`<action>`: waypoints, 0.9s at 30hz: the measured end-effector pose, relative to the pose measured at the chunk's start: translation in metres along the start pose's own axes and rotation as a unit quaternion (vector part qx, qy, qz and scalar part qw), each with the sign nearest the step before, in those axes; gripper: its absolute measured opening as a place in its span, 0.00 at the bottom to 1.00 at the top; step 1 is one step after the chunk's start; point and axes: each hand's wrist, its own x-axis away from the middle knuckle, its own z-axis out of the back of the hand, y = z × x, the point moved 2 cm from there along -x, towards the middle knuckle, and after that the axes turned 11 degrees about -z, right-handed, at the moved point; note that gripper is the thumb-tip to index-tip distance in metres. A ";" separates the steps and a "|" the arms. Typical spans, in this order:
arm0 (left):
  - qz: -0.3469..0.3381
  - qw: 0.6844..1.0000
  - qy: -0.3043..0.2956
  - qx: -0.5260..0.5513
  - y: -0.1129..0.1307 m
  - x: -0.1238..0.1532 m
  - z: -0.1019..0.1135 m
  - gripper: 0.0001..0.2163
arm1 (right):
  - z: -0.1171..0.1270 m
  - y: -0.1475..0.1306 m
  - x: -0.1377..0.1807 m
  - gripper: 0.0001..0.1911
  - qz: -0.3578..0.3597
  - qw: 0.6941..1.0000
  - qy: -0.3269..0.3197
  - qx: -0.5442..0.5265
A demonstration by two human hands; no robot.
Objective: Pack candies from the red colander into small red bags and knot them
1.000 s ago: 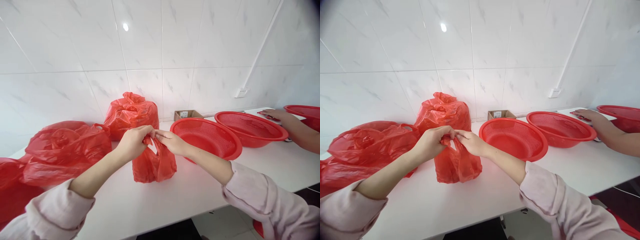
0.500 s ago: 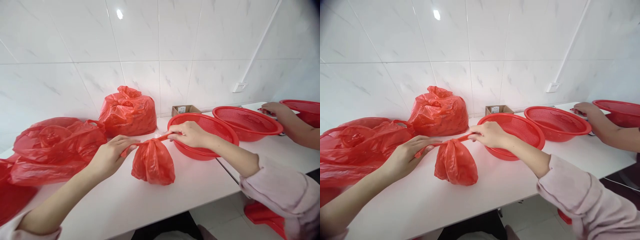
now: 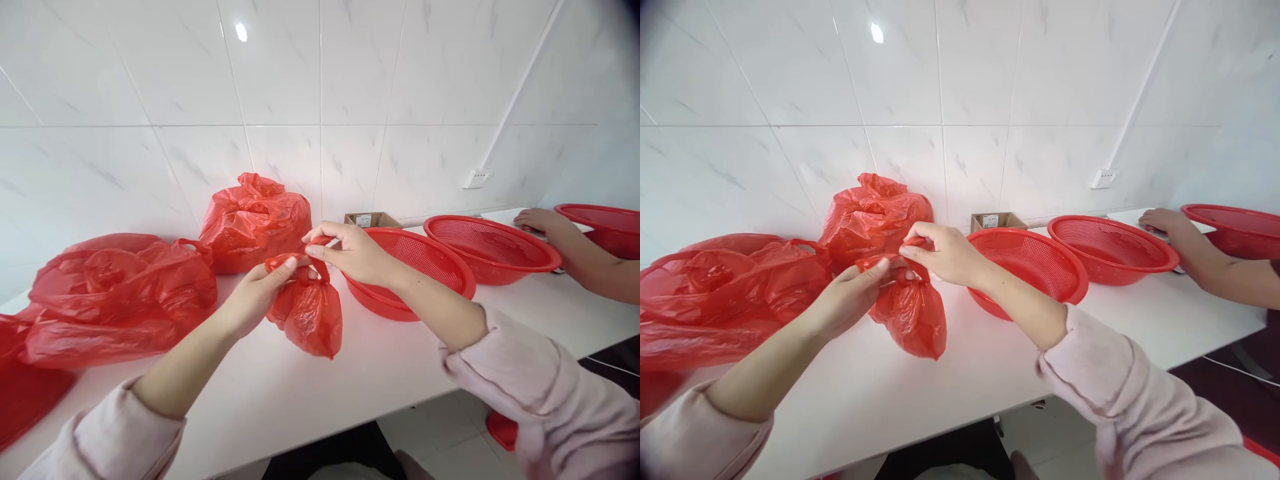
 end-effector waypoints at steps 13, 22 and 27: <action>0.040 0.998 0.049 -0.013 -0.043 -0.006 -0.018 0.14 | -0.038 0.034 0.025 0.14 -0.095 0.987 0.010 -0.131; -0.051 0.972 0.155 -0.170 -0.059 0.011 -0.019 0.10 | -0.109 0.080 0.071 0.34 -0.197 0.954 -0.012 -0.224; -0.073 0.950 0.137 -0.271 -0.071 0.024 -0.008 0.12 | -0.101 0.080 0.077 0.18 -0.189 0.979 -0.058 -0.046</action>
